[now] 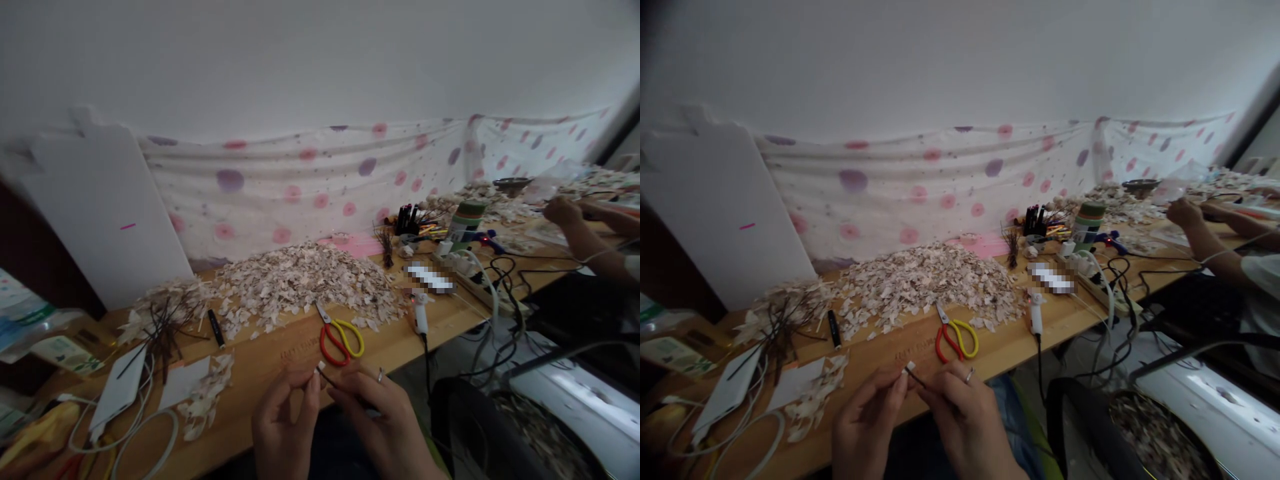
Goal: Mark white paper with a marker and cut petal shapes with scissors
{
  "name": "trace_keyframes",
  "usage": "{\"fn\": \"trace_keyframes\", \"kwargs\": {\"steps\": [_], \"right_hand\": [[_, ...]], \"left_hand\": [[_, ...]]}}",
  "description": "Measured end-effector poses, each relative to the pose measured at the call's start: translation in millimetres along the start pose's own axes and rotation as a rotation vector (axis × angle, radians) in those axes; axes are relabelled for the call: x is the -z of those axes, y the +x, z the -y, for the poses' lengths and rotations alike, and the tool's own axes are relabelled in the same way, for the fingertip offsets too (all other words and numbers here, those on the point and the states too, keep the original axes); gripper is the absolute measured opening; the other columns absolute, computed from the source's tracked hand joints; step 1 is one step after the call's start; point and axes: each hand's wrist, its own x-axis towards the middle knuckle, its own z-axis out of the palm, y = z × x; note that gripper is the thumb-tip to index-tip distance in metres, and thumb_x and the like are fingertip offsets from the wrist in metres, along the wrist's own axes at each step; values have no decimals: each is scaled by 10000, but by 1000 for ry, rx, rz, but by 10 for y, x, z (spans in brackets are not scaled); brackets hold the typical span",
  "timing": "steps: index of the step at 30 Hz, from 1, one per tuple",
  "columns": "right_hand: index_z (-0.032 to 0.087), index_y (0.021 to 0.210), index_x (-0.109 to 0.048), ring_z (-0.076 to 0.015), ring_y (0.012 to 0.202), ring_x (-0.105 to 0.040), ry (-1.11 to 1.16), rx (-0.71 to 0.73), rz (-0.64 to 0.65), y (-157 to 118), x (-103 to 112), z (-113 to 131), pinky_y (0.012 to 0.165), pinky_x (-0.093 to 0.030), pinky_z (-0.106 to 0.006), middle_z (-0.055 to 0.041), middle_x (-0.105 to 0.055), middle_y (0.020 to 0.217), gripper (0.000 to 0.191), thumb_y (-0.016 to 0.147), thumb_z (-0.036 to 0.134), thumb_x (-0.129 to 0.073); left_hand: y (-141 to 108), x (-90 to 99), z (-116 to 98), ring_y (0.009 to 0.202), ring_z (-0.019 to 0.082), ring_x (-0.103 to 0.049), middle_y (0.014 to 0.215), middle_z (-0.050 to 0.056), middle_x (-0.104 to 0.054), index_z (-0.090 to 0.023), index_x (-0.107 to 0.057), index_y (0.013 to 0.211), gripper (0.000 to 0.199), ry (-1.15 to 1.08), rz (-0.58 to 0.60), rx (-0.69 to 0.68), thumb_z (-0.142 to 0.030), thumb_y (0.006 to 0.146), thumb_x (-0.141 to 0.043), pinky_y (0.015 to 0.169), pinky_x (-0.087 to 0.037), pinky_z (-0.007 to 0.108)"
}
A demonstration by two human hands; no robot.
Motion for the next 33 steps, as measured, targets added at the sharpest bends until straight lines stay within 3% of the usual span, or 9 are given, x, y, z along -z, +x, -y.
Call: {"fn": "trace_keyframes", "kwargs": {"steps": [9, 13, 20, 28, 33], "right_hand": [[184, 765, -708, -145, 597, -593, 78, -129, 61, 33, 37, 53, 562, -451, -215, -18, -642, 663, 240, 926, 330, -608], [178, 797, -715, -137, 558, -577, 146, -215, 109, 35, 43, 34, 522, -438, -214, -11, -605, 645, 290, 940, 383, -568], [169, 741, -699, -140, 559, -556, 216, -282, 169, 47, 49, 57, 531, -417, -221, -14, -592, 596, 446, 951, 514, -509], [170, 837, -706, -121, 539, -506, 407, -358, 265, 75, 95, 110, 541, -397, -219, 16, -560, 576, 457, 945, 564, -501], [169, 951, -686, -112, 543, -506, 483, -342, 266, 41, 94, 56, 554, -399, -218, 22, -572, 589, 395, 978, 511, -490]], "left_hand": [[0, -30, -47, 667, 193, -674, 675, 49, -717, -178, -739, 651, 293, -62, -38, 109, -462, 704, -782, 673, -569, 249], [-26, -115, -122, 668, 167, -653, 661, 20, -698, -192, -723, 634, 290, -146, -102, 141, -467, 684, -799, 677, -543, 215], [-77, -156, -85, 682, 175, -662, 688, 27, -716, -199, -716, 699, 288, -180, -85, 182, -477, 692, -791, 670, -536, 224], [-70, -130, -129, 675, 176, -645, 675, 29, -701, -190, -700, 683, 299, -151, -63, 142, -479, 739, -752, 694, -528, 238], [-31, -77, -89, 667, 183, -666, 673, 34, -707, -183, -698, 691, 303, -154, -59, 114, -477, 754, -735, 654, -551, 241]]}}
